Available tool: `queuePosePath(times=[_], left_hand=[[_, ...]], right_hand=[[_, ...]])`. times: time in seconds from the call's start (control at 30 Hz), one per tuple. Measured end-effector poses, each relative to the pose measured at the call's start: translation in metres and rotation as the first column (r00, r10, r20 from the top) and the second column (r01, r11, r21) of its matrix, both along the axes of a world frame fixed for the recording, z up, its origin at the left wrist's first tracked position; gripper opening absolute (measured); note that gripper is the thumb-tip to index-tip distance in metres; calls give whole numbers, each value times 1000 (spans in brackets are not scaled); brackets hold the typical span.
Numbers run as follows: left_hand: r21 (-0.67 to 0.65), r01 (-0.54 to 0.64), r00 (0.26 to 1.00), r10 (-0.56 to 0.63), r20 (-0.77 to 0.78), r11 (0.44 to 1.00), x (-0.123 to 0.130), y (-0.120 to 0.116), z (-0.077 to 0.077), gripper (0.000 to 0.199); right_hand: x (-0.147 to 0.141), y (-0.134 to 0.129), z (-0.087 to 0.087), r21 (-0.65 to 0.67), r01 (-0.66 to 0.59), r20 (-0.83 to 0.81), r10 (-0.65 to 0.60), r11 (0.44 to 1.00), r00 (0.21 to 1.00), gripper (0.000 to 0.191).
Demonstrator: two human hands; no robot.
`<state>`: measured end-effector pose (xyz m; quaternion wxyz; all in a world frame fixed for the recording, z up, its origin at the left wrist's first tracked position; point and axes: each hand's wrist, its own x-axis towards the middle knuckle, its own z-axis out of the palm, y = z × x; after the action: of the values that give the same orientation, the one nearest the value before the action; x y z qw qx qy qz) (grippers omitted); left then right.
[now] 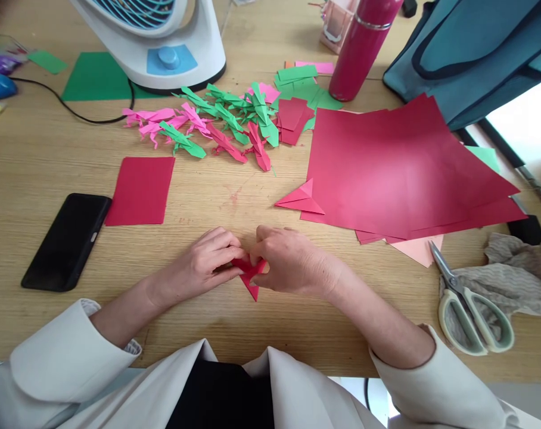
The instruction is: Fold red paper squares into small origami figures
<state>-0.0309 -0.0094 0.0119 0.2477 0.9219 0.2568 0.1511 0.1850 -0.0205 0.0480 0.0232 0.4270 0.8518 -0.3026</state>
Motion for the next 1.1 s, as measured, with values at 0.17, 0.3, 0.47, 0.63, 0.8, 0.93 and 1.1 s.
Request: queuePosePath(times=[0.17, 0.3, 0.47, 0.63, 0.8, 0.93, 1.1], left_hand=[[25, -14, 999, 14, 30, 1000, 1, -1, 1, 16], [58, -27, 998, 23, 60, 998, -1, -2, 0, 16], [57, -58, 996, 54, 65, 997, -7, -1, -1, 14], [34, -116, 991, 114, 74, 993, -14, 2, -2, 12], [7, -144, 986, 142, 92, 990, -17, 5, -1, 10], [-19, -150, 986, 151, 72, 988, -18, 7, -1, 13], [-55, -138, 990, 139, 21, 989, -19, 10, 2, 16]], right_hand=[[-6, -12, -10, 140, 92, -20, -90, 986, 996, 19], [-4, -17, -15, 165, 150, -37, -146, 975, 989, 19], [-2, -20, -18, 188, 187, -56, -179, 964, 982, 24], [-2, -22, -19, 206, 213, -75, -202, 955, 977, 24], [-3, -24, -20, 225, 251, -97, -234, 942, 967, 26], [-4, -24, -22, 235, 264, -117, -243, 935, 963, 29], [-3, -24, -22, 218, 253, -122, -230, 943, 965, 30]])
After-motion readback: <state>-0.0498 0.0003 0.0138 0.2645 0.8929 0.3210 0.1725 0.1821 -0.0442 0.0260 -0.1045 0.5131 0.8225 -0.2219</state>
